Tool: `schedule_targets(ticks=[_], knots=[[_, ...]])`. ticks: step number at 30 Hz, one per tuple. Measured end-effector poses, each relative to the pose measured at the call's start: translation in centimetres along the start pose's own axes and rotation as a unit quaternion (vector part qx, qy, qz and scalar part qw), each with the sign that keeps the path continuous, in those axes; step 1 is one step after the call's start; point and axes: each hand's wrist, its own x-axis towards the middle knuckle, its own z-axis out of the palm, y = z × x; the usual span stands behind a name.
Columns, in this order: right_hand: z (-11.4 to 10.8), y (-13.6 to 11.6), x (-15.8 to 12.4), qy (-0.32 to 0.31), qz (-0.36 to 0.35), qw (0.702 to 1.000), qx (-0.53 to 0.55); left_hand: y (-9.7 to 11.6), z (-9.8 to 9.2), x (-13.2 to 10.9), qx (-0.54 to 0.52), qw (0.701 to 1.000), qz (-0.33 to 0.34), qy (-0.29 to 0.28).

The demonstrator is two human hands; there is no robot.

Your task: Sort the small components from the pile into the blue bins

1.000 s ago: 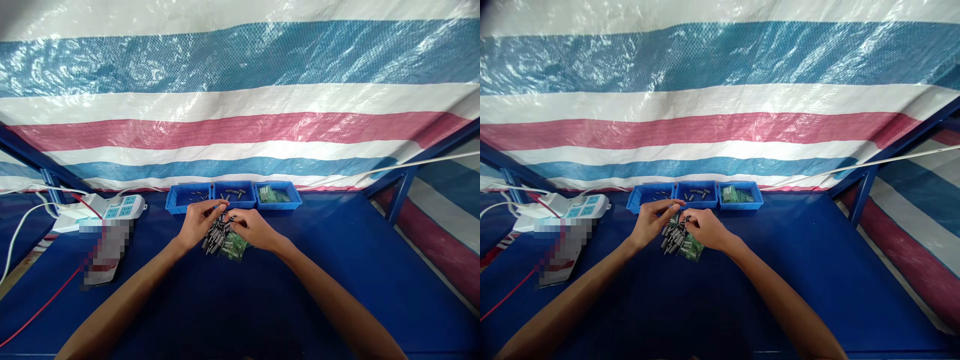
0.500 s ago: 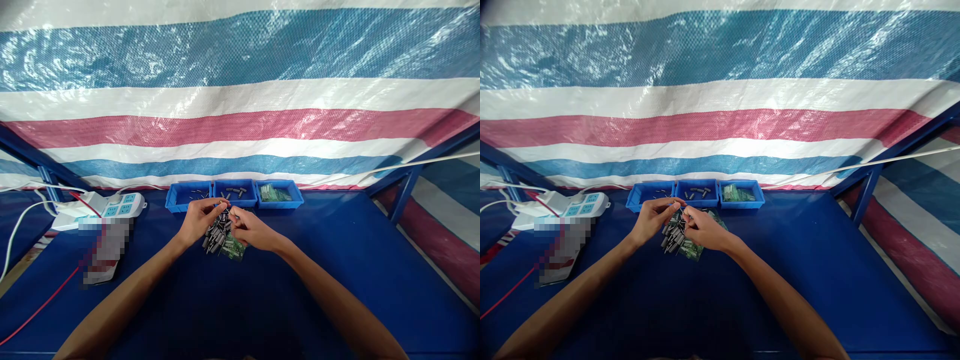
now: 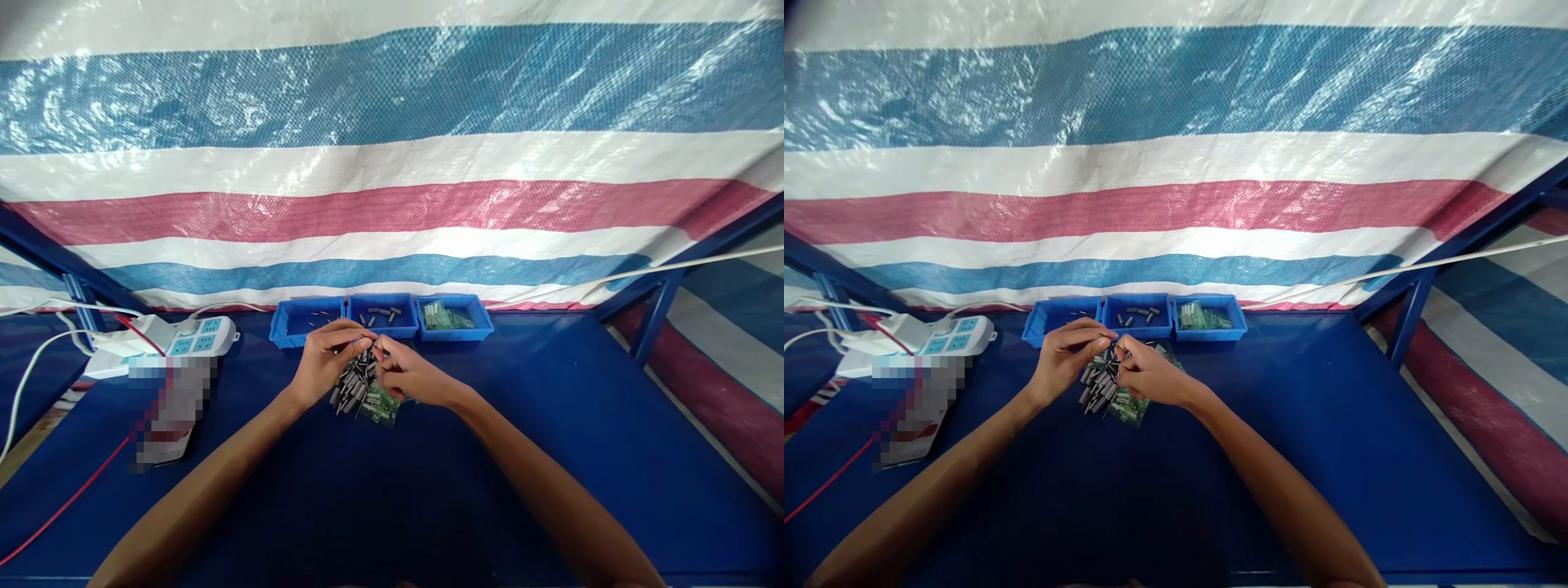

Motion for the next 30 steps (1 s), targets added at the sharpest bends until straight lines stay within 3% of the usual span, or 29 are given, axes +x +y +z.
schedule_targets(ticks=[7, 13, 21, 30], knots=[[-0.35, 0.04, -0.07, 0.003, 0.003, 1.000, -0.008, 0.01, -0.12, 0.02, -0.017, 1.000, -0.026, -0.002], [-0.18, 0.02, -0.13, 0.021, 0.007, 0.998, -0.064, 0.52, -0.18, 0.07, -0.012, 0.998, -0.005, -0.056], [-0.15, 0.14, -0.02, 0.058, -0.010, 0.980, -0.190, 0.65, -0.32, -0.07, 0.071, 0.996, 0.016, -0.056], [-0.38, 0.03, 0.05, 0.050, -0.002, 0.973, -0.227, 0.72, -0.94, 0.33, 0.100, 0.990, 0.026, -0.094]])
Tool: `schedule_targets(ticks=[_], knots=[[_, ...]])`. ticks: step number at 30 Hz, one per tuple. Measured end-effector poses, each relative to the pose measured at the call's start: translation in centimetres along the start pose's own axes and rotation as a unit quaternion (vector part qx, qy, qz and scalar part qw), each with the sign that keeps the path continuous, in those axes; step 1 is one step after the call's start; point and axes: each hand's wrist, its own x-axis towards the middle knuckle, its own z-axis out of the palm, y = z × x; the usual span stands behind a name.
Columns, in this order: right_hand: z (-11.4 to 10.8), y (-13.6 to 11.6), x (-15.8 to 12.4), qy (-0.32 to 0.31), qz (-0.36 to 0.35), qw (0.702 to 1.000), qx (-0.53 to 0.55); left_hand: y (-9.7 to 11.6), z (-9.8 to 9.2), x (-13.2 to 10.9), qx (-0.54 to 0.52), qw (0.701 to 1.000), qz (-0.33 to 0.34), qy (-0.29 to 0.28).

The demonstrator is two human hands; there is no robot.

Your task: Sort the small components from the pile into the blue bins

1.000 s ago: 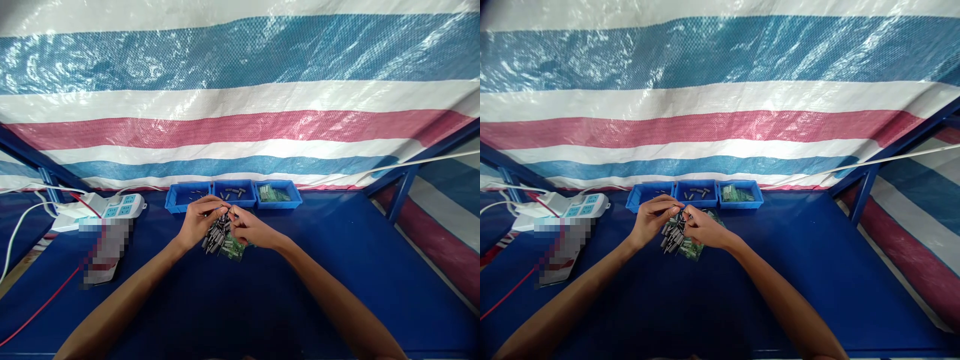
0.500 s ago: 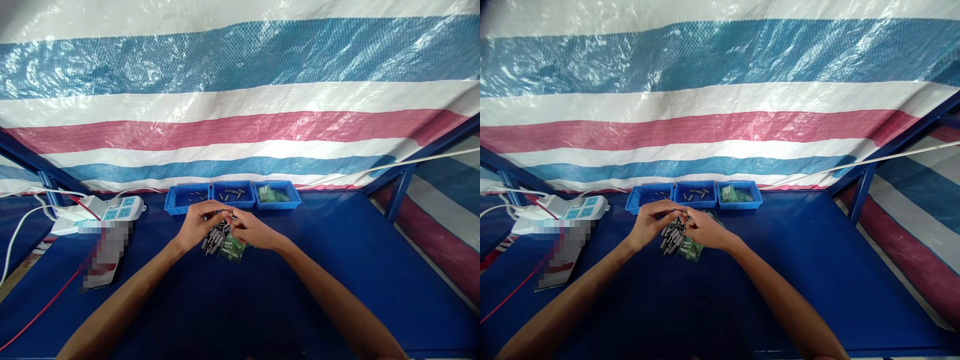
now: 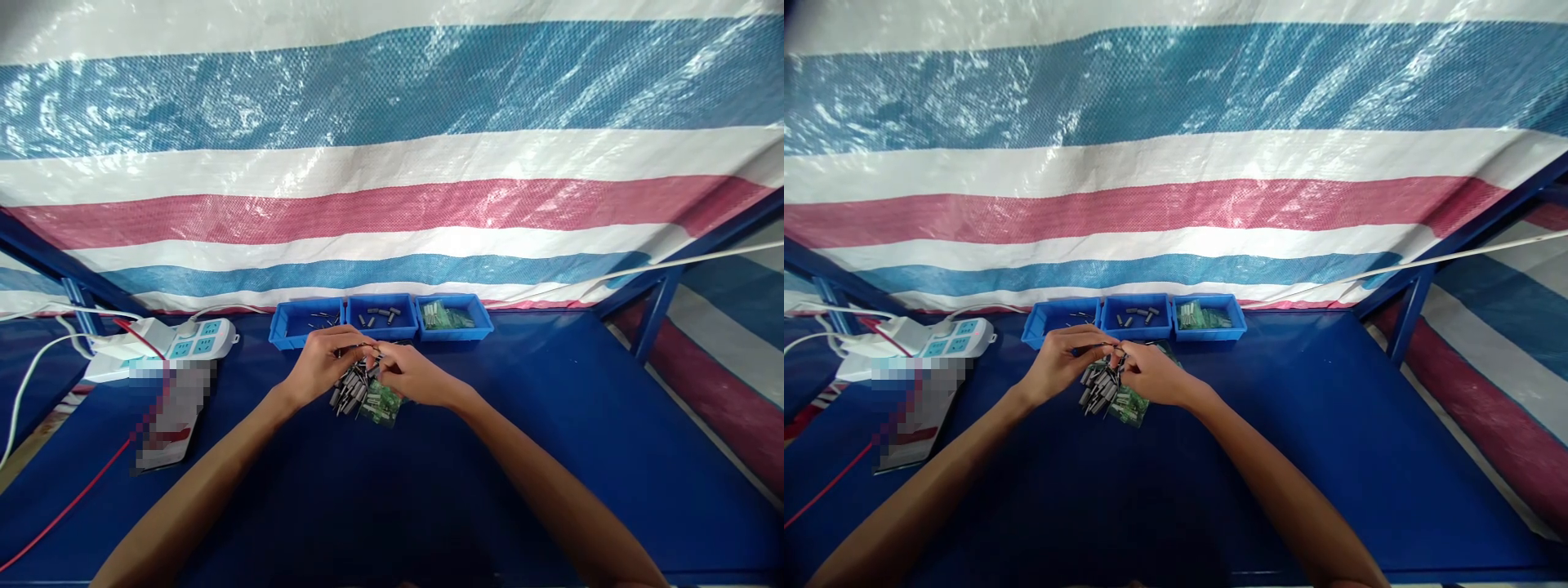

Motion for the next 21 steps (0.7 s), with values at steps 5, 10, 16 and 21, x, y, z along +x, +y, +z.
schedule_targets(ticks=[5, 10, 16, 21], knots=[[0.22, -0.11, -0.05, 0.000, 0.009, 1.000, -0.009, 0.03, 0.03, -0.03, 0.013, 0.999, 0.035, -0.018], [0.31, -0.34, -0.20, -0.009, 0.014, 1.000, -0.021, -0.07, 0.25, -0.20, 0.039, 0.998, 0.056, 0.003], [0.53, -0.19, -0.15, -0.008, 0.025, 0.998, -0.048, 0.17, 0.42, -0.12, 0.061, 0.997, 0.017, 0.033], [0.95, -0.09, -0.15, -0.005, 0.017, 0.999, -0.036, -0.15, 0.68, 0.06, 0.057, 0.997, -0.037, 0.043]])
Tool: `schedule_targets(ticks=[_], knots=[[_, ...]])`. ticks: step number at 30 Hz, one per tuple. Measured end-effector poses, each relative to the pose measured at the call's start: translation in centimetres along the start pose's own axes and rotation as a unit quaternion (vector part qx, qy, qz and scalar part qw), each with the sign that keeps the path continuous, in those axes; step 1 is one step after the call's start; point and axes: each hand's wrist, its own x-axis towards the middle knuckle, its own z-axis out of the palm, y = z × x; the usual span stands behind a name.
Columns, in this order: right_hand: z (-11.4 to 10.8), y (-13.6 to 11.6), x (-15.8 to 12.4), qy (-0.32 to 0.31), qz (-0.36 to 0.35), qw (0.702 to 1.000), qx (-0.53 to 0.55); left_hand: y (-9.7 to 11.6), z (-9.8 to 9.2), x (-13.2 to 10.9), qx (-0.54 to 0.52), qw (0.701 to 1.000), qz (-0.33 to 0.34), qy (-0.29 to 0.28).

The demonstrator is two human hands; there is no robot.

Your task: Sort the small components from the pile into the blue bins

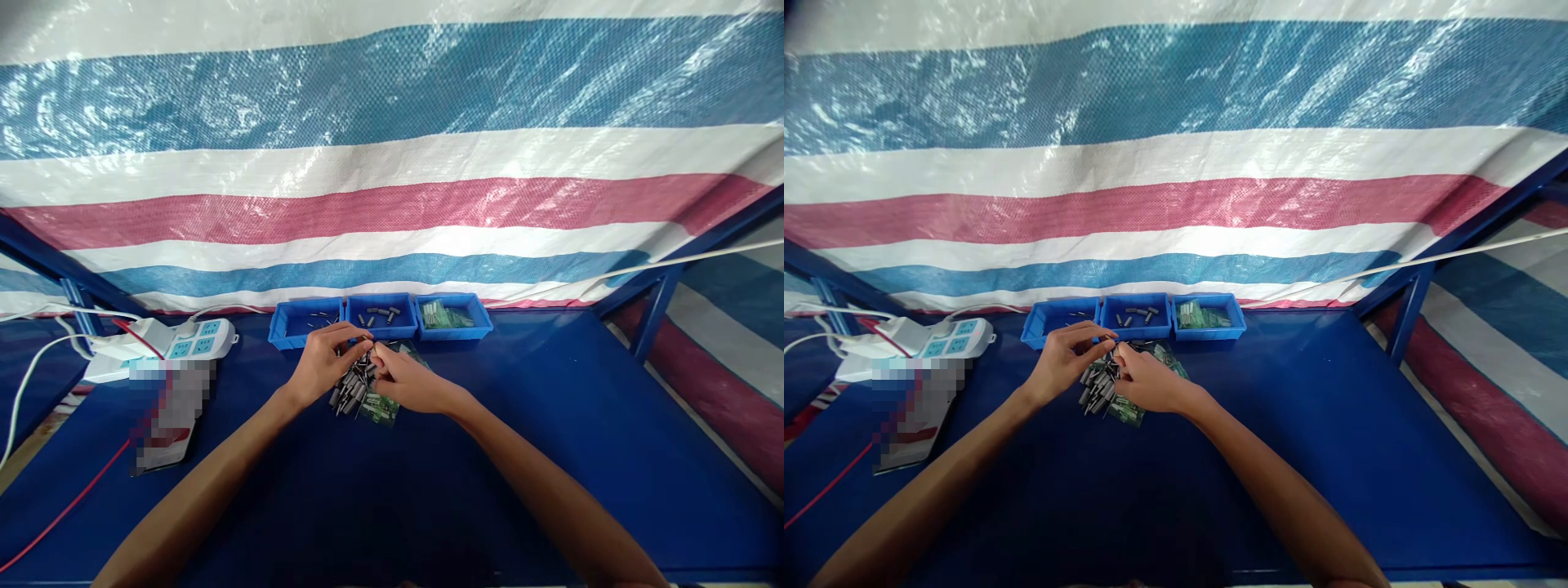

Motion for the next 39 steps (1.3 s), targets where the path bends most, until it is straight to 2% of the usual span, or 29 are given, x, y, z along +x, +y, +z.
schedule_targets(ticks=[16, 19, 23, 30, 35, 39], knots=[[0.4, 0.1, 0.2, 0.008, 0.011, 1.000, 0.006, -0.6, 0.2, 0.1, -0.069, 0.993, -0.089, -0.042], [0.4, 0.0, 0.1, 0.005, 0.011, 1.000, 0.015, -0.8, 0.2, 0.1, -0.076, 0.993, -0.079, -0.047], [0.2, -0.1, 0.1, 0.011, 0.011, 1.000, 0.024, -0.7, 0.2, 0.0, -0.068, 0.996, -0.047, -0.026], [0.2, 0.5, 0.5, 0.040, 0.013, 0.998, 0.042, 0.5, 0.3, -0.3, -0.013, 0.999, 0.046, 0.008], [0.0, 0.7, 0.5, 0.034, 0.001, 0.996, 0.086, -0.1, 0.3, -0.2, 0.028, 0.998, 0.050, 0.016], [-0.2, 0.6, 0.4, 0.040, -0.004, 0.998, 0.044, -0.4, 0.3, -0.2, 0.075, 0.996, 0.058, 0.010]])
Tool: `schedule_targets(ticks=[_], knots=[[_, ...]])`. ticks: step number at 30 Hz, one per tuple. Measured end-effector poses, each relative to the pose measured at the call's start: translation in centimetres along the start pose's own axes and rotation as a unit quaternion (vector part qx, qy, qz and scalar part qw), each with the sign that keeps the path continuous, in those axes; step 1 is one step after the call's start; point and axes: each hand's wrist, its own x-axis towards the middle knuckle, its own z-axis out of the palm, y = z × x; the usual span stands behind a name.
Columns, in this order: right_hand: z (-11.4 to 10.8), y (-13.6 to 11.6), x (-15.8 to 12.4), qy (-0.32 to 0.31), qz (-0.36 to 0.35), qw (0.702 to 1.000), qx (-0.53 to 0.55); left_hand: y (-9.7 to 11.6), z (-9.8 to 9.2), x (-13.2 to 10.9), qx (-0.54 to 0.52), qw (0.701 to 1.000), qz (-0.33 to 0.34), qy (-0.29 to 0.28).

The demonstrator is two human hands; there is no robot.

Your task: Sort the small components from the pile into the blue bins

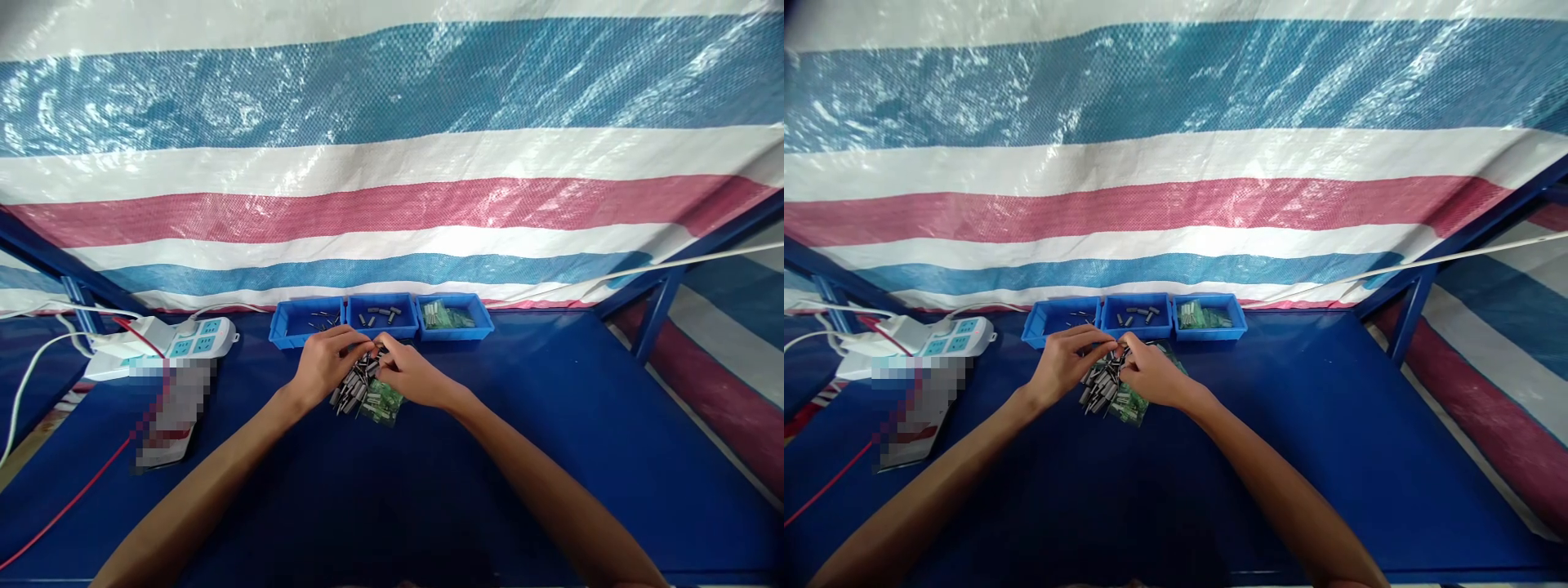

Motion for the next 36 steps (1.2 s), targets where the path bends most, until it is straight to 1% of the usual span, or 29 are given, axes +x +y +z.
schedule_targets(ticks=[2, 5, 8, 11, 14, 16, 18, 20, 21, 22, 24, 25, 26, 27, 28, 29, 30, 31, 32, 33, 34, 35, 36], knots=[[0.0, 0.0, 0.0, 0.001, 0.000, 0.999, -0.032, -0.1, 0.1, -0.2, 0.024, 1.000, 0.017, 0.002], [0.3, 0.1, 0.0, 0.001, -0.001, 0.997, -0.079, -0.3, 0.4, -0.5, 0.071, 0.995, 0.063, 0.020], [0.6, 0.3, 0.0, 0.017, 0.001, 0.992, -0.124, -0.7, 0.7, -0.9, 0.111, 0.988, 0.098, 0.038], [1.0, 0.3, 0.0, 0.031, 0.015, 0.990, -0.139, -0.8, 0.8, -0.9, 0.113, 0.987, 0.107, 0.044], [1.4, 0.4, 0.0, 0.032, 0.021, 0.993, -0.108, -0.5, 0.6, -0.6, 0.076, 0.992, 0.091, 0.035], [1.8, 0.5, 0.1, 0.046, 0.015, 0.996, -0.070, -0.1, 0.2, -0.3, 0.041, 0.997, 0.055, 0.035], [1.9, 0.8, 0.3, 0.081, 0.008, 0.997, -0.014, 0.2, -0.3, -0.1, 0.008, 0.999, 0.011, 0.051], [1.6, 1.1, 0.5, 0.099, 0.016, 0.991, 0.091, 0.3, -0.8, 0.1, -0.017, 0.996, -0.020, 0.084], [1.2, 1.2, 0.6, 0.086, 0.028, 0.982, 0.165, 0.3, -1.0, 0.2, -0.027, 0.994, -0.032, 0.100], [0.8, 1.3, 0.6, 0.059, 0.042, 0.967, 0.245, 0.2, -1.1, 0.2, -0.039, 0.992, -0.043, 0.109], [-0.3, 1.4, 0.6, -0.025, 0.063, 0.922, 0.382, 0.1, -1.3, 0.3, -0.061, 0.990, -0.061, 0.113], [-0.7, 1.4, 0.5, -0.058, 0.068, 0.905, 0.417, 0.0, -1.3, 0.3, -0.067, 0.990, -0.066, 0.108], [-1.1, 1.3, 0.5, -0.074, 0.071, 0.898, 0.427, 0.0, -1.3, 0.3, -0.070, 0.990, -0.068, 0.103], [-1.3, 1.3, 0.5, -0.074, 0.077, 0.905, 0.411, -0.1, -1.3, 0.4, -0.069, 0.991, -0.066, 0.097], [-1.4, 1.3, 0.5, -0.054, 0.086, 0.925, 0.366, -0.1, -1.2, 0.4, -0.065, 0.992, -0.059, 0.089], [-1.3, 1.3, 0.5, -0.013, 0.096, 0.953, 0.288, -0.2, -1.1, 0.4, -0.056, 0.994, -0.046, 0.078], [-1.1, 1.3, 0.5, 0.039, 0.104, 0.977, 0.182, -0.3, -0.9, 0.4, -0.042, 0.997, -0.027, 0.065], [-0.7, 1.3, 0.6, 0.092, 0.106, 0.988, 0.058, -0.3, -0.7, 0.4, -0.023, 0.998, -0.004, 0.050], [-0.3, 1.3, 0.6, 0.134, 0.103, 0.983, -0.070, -0.4, -0.5, 0.4, 0.000, 0.999, 0.022, 0.037], [0.1, 1.3, 0.6, 0.152, 0.097, 0.967, -0.179, -0.6, -0.3, 0.3, 0.024, 0.998, 0.047, 0.025], [0.5, 1.2, 0.6, 0.151, 0.090, 0.948, -0.266, -0.7, 0.0, 0.3, 0.047, 0.996, 0.069, 0.016], [0.8, 1.2, 0.6, 0.138, 0.086, 0.932, -0.325, -0.8, 0.2, 0.2, 0.065, 0.994, 0.088, 0.009], [1.0, 1.1, 0.5, 0.120, 0.083, 0.920, -0.363, -1.0, 0.5, 0.1, 0.076, 0.992, 0.103, 0.005]])
